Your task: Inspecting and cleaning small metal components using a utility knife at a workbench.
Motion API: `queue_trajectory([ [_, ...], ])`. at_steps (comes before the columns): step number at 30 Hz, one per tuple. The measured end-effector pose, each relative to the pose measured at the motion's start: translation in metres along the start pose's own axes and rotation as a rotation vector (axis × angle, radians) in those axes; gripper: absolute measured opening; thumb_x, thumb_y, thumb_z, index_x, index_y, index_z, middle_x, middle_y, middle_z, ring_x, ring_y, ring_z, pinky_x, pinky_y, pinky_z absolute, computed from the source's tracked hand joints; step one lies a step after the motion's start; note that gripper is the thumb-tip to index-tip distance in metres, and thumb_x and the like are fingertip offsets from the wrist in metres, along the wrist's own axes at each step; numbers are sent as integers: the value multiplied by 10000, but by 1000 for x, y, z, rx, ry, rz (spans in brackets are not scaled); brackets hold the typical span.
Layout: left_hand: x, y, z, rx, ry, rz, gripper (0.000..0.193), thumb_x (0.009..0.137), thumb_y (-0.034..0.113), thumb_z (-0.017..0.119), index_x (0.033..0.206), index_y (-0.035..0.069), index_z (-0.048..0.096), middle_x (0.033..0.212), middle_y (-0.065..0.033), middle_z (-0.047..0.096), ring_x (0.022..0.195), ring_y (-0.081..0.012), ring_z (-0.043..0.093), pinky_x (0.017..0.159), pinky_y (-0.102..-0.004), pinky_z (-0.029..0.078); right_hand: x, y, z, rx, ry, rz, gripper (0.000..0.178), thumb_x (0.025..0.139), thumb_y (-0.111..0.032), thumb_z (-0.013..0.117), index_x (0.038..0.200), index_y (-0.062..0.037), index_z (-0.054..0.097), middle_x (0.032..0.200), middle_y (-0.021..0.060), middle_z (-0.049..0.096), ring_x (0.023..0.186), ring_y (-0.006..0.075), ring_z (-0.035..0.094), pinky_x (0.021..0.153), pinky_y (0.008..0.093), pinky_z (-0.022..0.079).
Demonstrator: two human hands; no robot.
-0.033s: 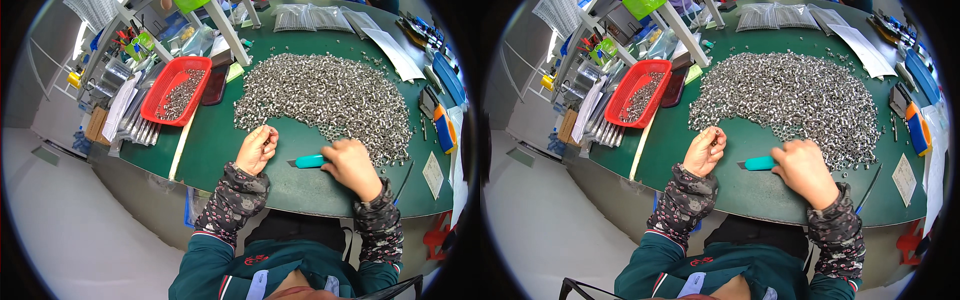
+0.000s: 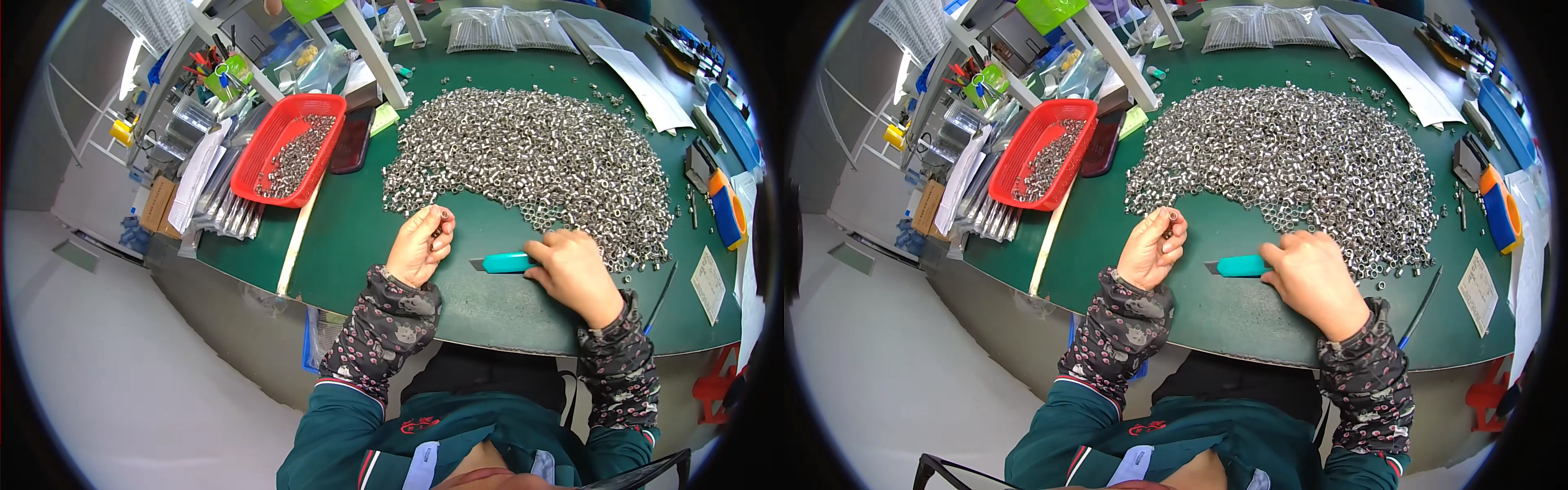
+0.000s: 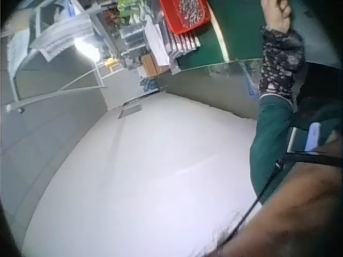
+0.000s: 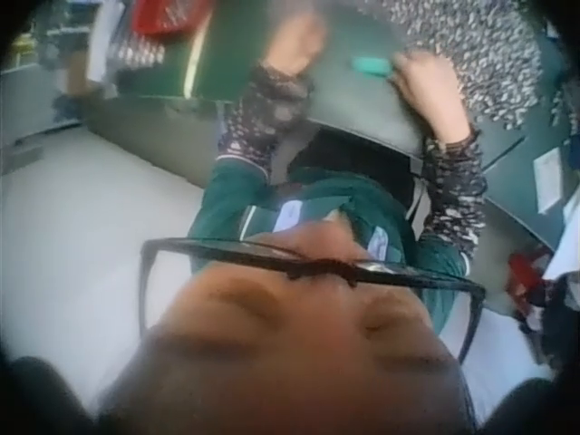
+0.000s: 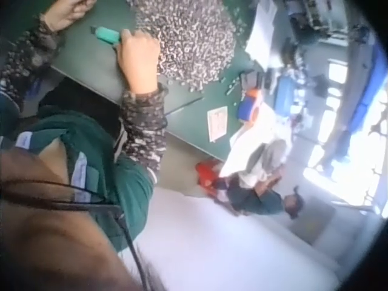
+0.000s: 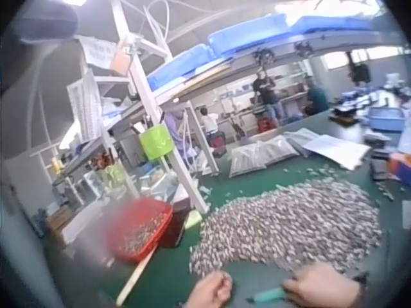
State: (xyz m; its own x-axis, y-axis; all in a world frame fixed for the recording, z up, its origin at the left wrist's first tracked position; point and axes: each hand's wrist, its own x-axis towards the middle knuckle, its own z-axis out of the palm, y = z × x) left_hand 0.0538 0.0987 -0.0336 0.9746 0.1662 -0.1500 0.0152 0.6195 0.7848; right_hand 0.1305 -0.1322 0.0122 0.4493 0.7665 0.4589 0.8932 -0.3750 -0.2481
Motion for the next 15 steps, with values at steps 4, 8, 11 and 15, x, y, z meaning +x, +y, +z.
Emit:
queue_trajectory([
  [4, 3, -1, -5, -29, -53, 33, 171, 913, 192, 440, 906, 33, 505, 772, -37, 491, 513, -42, 353, 367, -145, 247, 2, -1, -2, 79, -9, 70, 209, 637, -175, 683, 783, -71, 577, 637, 77, 516, 628, 261, 544, 564, 377, 423],
  [8, 4, -1, -4, -2, -69, 58, 140, 904, 137, 450, 980, 32, 504, 806, -44, 514, 511, -34, 354, 369, -139, 260, 1, 0, 4, 88, -20, 121, 210, 657, -191, 673, 802, -70, 580, 646, 93, 537, 627, 269, 559, 553, 385, 436],
  [11, 3, 0, -3, 15, -63, 68, 162, 902, 121, 451, 1024, 32, 509, 803, -42, 518, 510, -28, 352, 372, -138, 262, 1, -1, 8, 83, -8, 127, 211, 661, -197, 673, 799, -71, 577, 637, 90, 533, 624, 267, 558, 550, 381, 438],
  [15, 3, 0, -2, 23, -66, 60, 175, 899, 118, 457, 1038, 31, 517, 797, -33, 518, 507, -25, 355, 374, -137, 262, 0, -1, 10, 97, -52, 163, 231, 667, -202, 663, 843, -73, 586, 658, 87, 541, 632, 277, 551, 547, 386, 427],
])
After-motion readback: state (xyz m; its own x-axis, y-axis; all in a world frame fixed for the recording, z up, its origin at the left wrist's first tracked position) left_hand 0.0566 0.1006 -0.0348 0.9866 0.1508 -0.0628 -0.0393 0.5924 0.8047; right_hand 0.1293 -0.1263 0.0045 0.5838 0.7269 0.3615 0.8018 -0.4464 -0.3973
